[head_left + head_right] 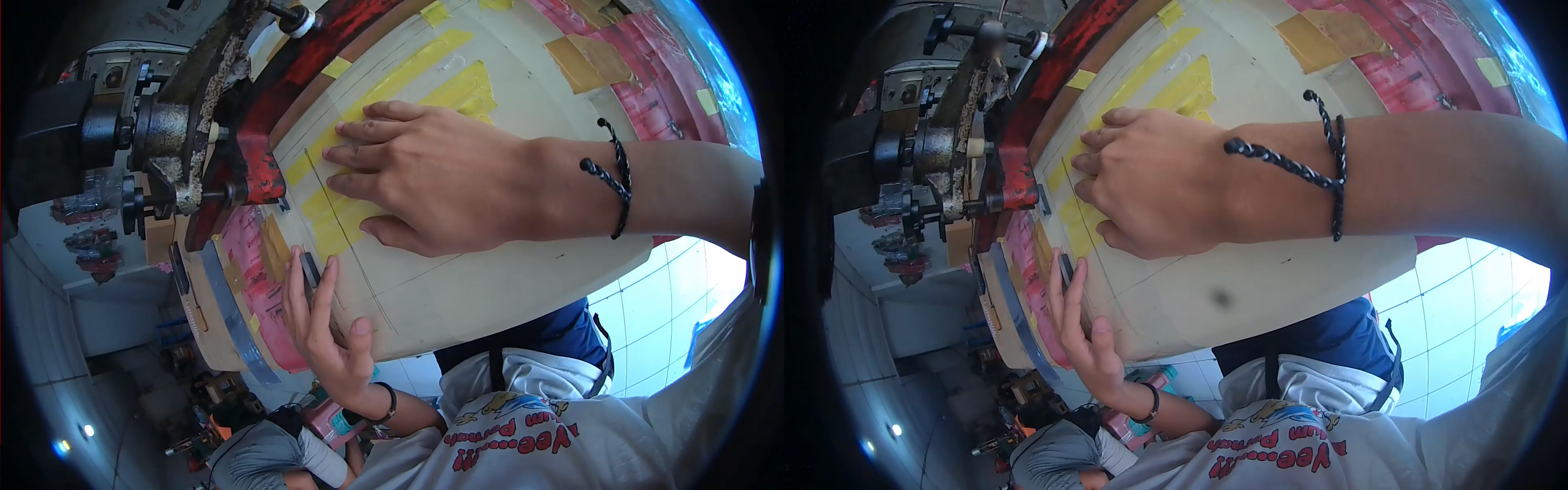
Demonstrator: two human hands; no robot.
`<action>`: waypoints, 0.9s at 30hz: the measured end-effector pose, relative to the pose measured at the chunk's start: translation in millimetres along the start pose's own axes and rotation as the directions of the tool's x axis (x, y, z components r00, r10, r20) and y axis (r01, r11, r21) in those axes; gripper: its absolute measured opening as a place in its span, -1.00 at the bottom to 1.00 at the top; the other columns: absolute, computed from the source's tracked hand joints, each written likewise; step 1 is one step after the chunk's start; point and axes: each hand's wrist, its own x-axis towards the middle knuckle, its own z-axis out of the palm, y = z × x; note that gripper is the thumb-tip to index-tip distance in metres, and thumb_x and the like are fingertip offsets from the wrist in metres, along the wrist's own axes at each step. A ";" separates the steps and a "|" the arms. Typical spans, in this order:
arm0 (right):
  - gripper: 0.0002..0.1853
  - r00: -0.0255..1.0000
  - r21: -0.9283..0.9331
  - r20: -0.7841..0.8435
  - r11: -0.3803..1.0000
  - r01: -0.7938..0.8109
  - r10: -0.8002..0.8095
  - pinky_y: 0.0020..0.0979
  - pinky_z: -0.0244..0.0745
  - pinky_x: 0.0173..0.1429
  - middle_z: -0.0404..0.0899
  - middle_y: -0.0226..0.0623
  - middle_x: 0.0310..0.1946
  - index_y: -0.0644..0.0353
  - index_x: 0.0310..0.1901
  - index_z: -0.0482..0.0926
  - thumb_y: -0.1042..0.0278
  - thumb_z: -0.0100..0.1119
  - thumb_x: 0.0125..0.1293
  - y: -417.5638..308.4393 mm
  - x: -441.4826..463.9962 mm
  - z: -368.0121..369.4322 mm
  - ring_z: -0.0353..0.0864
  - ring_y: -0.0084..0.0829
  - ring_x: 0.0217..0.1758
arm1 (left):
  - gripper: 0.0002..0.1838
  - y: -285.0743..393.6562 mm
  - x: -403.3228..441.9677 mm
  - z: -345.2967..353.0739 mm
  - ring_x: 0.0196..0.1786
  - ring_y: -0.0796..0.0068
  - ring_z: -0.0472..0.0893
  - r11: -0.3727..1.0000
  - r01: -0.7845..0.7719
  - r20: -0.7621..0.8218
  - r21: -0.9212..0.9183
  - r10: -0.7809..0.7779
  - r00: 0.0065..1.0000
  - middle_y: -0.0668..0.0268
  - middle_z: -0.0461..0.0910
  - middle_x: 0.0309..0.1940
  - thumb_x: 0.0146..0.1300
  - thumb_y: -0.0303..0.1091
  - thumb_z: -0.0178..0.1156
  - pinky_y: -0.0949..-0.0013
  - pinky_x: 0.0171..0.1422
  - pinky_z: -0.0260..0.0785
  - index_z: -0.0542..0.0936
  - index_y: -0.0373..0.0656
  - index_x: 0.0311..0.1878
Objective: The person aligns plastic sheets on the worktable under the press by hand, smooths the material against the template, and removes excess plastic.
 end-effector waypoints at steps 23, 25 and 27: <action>-0.59 0.927 0.037 0.366 0.994 -0.100 0.079 -0.11 0.21 0.68 0.63 -0.16 0.36 0.26 0.16 0.74 0.14 0.20 0.47 -6.3 10.4 -21.4 0.48 -0.19 0.54 | -0.26 -0.5 -4.0 3.9 0.52 -0.17 0.39 1.000 0.012 -0.051 0.009 -0.012 0.999 -0.10 0.40 0.53 0.47 0.28 0.05 -0.17 0.60 0.14 0.70 -0.21 0.31; -0.57 0.923 0.053 0.377 0.993 -0.106 0.079 -0.12 0.20 0.69 0.62 -0.15 0.37 0.26 0.18 0.72 0.13 0.20 0.47 -6.0 10.8 -23.4 0.48 -0.20 0.54 | -0.25 -0.1 -4.2 3.8 0.52 -0.17 0.39 1.000 0.012 -0.045 0.012 -0.011 0.999 -0.10 0.40 0.53 0.47 0.29 0.04 -0.17 0.59 0.14 0.69 -0.20 0.32; -0.56 0.931 0.066 0.356 0.992 -0.109 0.078 -0.14 0.21 0.69 0.60 -0.11 0.38 0.27 0.20 0.71 0.13 0.20 0.47 -5.3 10.1 -21.4 0.48 -0.20 0.53 | -0.25 0.5 -3.6 3.3 0.52 -0.17 0.39 1.000 0.008 -0.037 0.025 -0.007 0.999 -0.10 0.40 0.53 0.47 0.30 0.04 -0.17 0.59 0.14 0.69 -0.19 0.33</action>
